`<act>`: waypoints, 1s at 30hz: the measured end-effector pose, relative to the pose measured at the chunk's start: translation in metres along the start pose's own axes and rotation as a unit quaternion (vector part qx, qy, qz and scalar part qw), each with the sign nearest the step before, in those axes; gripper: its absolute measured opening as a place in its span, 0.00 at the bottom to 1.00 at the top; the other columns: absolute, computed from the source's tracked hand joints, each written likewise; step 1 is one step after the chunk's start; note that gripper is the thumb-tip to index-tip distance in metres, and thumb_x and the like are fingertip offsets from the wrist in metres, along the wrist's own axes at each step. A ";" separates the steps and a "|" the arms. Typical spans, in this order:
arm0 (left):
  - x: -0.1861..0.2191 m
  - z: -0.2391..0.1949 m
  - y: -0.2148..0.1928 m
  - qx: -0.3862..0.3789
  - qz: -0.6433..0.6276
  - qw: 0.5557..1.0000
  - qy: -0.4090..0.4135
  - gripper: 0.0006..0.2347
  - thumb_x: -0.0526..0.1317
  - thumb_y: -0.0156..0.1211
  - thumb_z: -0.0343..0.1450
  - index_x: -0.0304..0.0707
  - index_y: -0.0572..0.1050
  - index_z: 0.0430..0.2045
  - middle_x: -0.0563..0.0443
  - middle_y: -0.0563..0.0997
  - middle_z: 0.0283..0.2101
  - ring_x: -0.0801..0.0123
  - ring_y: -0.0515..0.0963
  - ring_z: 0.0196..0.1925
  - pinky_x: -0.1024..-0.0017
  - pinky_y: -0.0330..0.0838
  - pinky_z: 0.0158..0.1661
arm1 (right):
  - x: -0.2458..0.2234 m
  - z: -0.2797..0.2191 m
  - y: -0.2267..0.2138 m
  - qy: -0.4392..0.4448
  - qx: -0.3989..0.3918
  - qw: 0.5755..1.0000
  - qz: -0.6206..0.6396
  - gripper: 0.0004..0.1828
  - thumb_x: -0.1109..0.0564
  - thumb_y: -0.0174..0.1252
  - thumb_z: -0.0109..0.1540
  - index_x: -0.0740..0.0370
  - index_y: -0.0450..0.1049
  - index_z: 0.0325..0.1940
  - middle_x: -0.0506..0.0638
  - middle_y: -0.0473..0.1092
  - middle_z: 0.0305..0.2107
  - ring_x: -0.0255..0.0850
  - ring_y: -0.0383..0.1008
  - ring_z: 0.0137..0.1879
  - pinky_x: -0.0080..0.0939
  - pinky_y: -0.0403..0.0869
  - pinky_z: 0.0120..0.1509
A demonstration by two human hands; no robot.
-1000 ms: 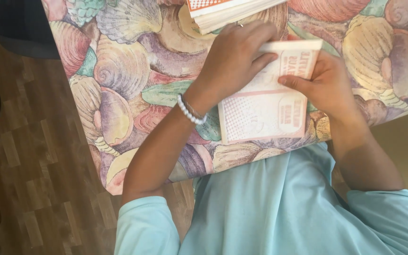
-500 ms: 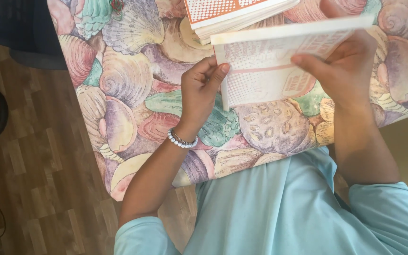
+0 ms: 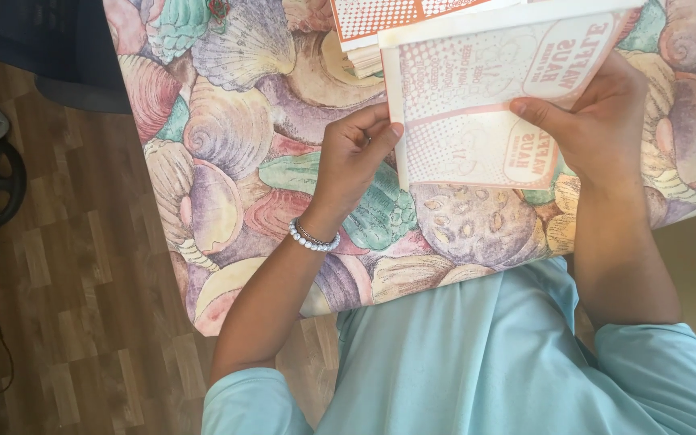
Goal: Folding printed paper sheets into bags or envelopes on a table.
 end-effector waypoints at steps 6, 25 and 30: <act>-0.005 0.000 0.002 -0.019 -0.004 1.000 -0.014 0.10 0.33 0.57 0.76 0.31 0.78 0.50 0.45 0.84 0.51 0.69 0.83 0.53 0.72 0.80 0.56 | 0.003 0.000 -0.008 -0.005 -0.036 0.999 0.018 0.21 0.70 0.70 0.65 0.73 0.72 0.60 0.63 0.72 0.61 0.49 0.74 0.69 0.47 0.79 0.74; -0.006 0.014 -0.025 0.021 -0.005 1.000 0.004 0.13 0.32 0.61 0.75 0.40 0.77 0.54 0.43 0.85 0.52 0.62 0.83 0.59 0.73 0.83 0.48 | 0.066 -0.001 0.001 0.144 -0.163 0.942 0.257 0.03 0.64 0.58 0.66 0.62 0.77 0.39 0.64 0.74 0.58 0.50 0.82 0.54 0.40 0.84 0.50; -0.008 0.016 -0.017 0.064 -0.149 0.953 -0.257 0.35 0.61 0.56 0.61 0.35 0.69 0.58 0.40 0.81 0.55 0.59 0.81 0.53 0.55 0.85 0.45 | 0.060 0.004 -0.004 0.138 -0.102 0.959 0.225 0.14 0.71 0.50 0.68 0.58 0.75 0.34 0.61 0.76 0.54 0.47 0.81 0.50 0.35 0.76 0.41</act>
Point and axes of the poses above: each hand's wrist, its own z-axis towards the middle knuckle, its own y-axis out of the palm, x = y × z, the point moved 4 cm from there along z, towards the middle knuckle
